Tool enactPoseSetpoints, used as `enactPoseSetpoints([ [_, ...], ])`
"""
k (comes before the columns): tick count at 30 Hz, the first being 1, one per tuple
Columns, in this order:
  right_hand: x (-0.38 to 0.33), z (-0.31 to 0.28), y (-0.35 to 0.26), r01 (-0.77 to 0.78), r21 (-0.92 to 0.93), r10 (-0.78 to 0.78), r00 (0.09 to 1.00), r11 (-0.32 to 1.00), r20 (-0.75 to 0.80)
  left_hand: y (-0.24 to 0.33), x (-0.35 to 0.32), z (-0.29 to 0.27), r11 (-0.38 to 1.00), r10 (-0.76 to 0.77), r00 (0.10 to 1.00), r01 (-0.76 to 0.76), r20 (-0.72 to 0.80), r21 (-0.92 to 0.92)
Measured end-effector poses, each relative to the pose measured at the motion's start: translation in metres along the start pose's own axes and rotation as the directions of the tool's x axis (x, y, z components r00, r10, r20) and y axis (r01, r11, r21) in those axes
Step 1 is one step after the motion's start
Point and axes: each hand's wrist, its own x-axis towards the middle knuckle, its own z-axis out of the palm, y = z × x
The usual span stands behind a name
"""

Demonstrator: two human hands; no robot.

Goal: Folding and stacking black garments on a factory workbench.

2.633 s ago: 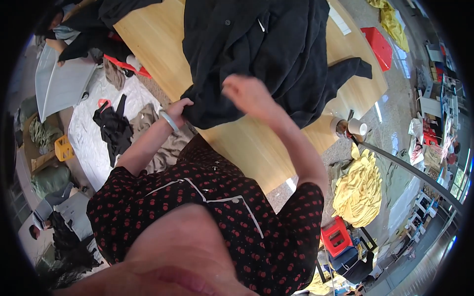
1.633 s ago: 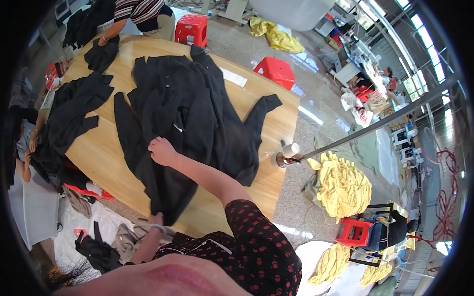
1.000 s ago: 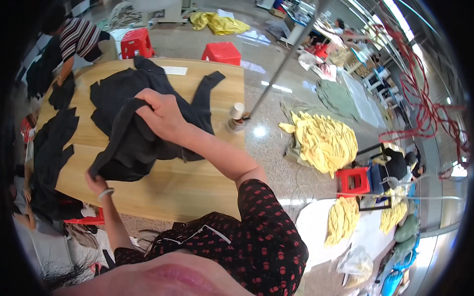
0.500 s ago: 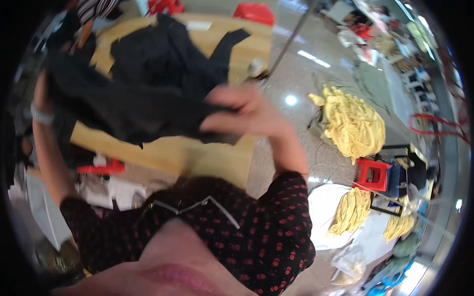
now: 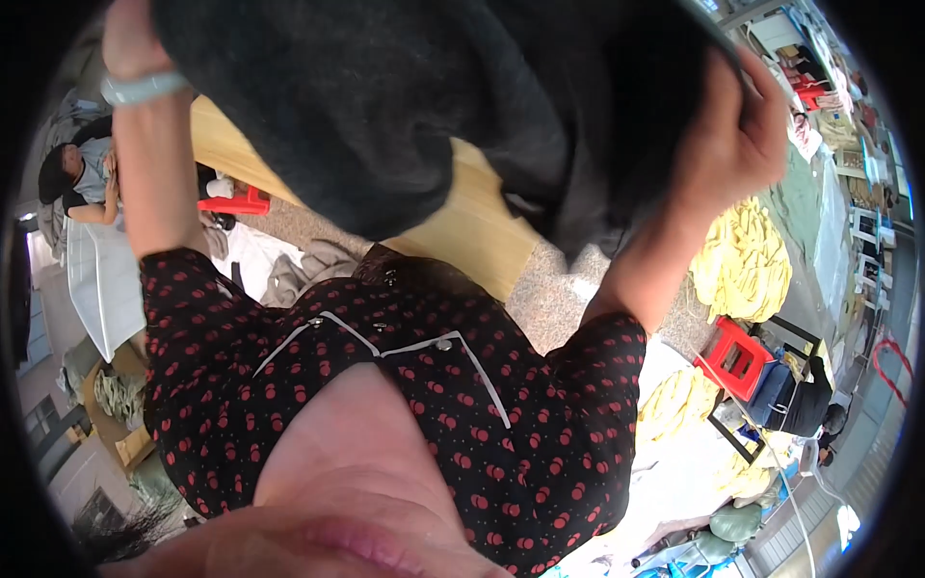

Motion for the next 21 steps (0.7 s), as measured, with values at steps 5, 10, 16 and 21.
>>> enactPoseSetpoints([
  [5,-0.091,0.079,0.016,-0.055,-0.154,0.139,0.774,0.987,0.618,-0.095,-0.098,-0.083,0.988,-0.04,0.529,0.149,-0.848,0.046],
  [10,-0.22,0.162,0.045,0.019,0.051,-0.053,0.532,0.998,0.845,-0.202,-0.221,-0.208,0.628,-0.068,0.724,0.566,-0.687,0.534],
  [16,-0.26,0.176,0.043,0.005,0.081,-0.078,0.356,0.997,0.931,-0.236,-0.198,-0.174,0.092,-0.022,0.992,0.128,-0.126,0.988],
  [21,-0.268,0.154,0.123,0.226,-0.296,0.164,0.465,0.928,0.87,-0.207,-0.154,-0.192,0.032,0.069,0.945,0.317,-0.319,0.948],
])
